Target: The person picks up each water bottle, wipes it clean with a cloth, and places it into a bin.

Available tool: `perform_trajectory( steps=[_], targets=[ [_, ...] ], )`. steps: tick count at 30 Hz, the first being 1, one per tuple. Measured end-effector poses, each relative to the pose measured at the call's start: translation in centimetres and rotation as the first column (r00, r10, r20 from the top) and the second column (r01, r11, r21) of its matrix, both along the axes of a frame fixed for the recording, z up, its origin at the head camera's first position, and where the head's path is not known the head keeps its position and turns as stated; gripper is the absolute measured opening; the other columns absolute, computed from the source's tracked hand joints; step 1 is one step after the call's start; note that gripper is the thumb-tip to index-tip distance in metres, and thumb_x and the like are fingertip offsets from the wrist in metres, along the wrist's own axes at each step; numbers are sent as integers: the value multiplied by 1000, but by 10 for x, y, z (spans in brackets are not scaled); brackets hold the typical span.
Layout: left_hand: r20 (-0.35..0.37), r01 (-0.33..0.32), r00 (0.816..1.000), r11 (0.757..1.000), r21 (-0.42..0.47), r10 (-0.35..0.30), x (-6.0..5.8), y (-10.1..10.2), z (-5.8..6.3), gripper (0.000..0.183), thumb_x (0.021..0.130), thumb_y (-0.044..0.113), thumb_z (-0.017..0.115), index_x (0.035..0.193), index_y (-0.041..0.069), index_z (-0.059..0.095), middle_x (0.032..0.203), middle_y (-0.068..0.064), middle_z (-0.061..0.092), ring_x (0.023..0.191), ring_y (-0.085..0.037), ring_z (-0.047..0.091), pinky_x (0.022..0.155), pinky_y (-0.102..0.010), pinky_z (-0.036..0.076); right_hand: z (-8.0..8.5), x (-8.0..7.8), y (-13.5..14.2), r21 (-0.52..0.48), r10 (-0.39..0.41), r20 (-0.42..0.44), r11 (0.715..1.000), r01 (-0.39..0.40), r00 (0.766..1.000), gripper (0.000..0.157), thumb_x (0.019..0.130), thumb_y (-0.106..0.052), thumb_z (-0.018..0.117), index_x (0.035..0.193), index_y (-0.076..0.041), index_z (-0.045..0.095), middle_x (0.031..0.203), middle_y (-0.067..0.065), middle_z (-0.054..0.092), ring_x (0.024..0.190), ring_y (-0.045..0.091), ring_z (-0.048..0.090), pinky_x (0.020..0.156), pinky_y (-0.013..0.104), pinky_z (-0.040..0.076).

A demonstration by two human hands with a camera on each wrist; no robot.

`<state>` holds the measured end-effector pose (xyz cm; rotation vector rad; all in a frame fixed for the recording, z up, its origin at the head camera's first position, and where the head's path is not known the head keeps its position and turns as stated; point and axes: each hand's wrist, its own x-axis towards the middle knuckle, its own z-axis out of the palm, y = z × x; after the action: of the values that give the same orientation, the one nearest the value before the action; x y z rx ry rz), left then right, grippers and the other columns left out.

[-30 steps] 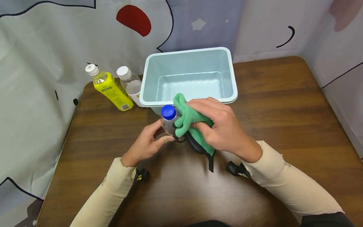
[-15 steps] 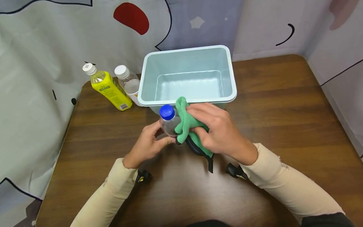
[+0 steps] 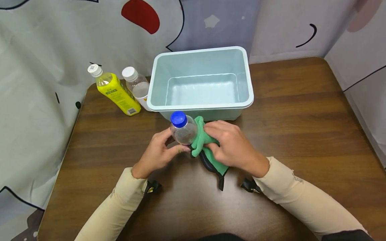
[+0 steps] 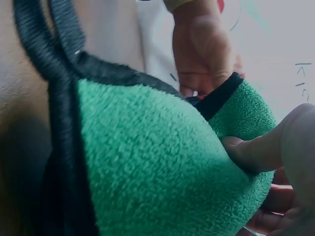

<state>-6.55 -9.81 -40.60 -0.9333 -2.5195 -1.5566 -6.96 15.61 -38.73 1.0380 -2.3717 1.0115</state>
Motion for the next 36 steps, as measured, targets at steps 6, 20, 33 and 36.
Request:
perform_trajectory(
  steps=[6,20,33,36],
  targets=[
    [4,3,1000,1000,-6,-3,1,2,2,62,85,10,86,139,-1,58,129,-16,71,123,-26,70,106,-35,57,-15,-2,1,95,4,40,995,-7,999,31,72,5,81,103,3,77,105,14,78,99,31,75,89,49,62],
    [138,22,990,999,40,-27,3,1,3,58,88,5,82,131,0,44,133,-20,70,127,-30,68,110,-42,55,-12,-4,11,403,-41,262,913,-71,964,31,84,-6,82,114,-2,77,113,9,76,107,29,71,93,49,59],
    [79,6,997,1000,21,-7,5,-1,2,68,89,10,83,150,4,51,146,-12,61,135,-24,61,114,-40,52,71,7,26,42,-16,47,999,14,999,41,74,3,89,112,-8,79,114,4,79,110,24,74,102,19,53],
    [52,-8,999,1000,12,7,5,3,2,70,86,14,87,149,8,54,147,-8,59,134,-21,60,110,-38,55,79,7,22,-40,-4,16,999,4,1000,41,74,5,87,113,-4,79,114,7,78,109,23,73,102,7,46]
  ],
)
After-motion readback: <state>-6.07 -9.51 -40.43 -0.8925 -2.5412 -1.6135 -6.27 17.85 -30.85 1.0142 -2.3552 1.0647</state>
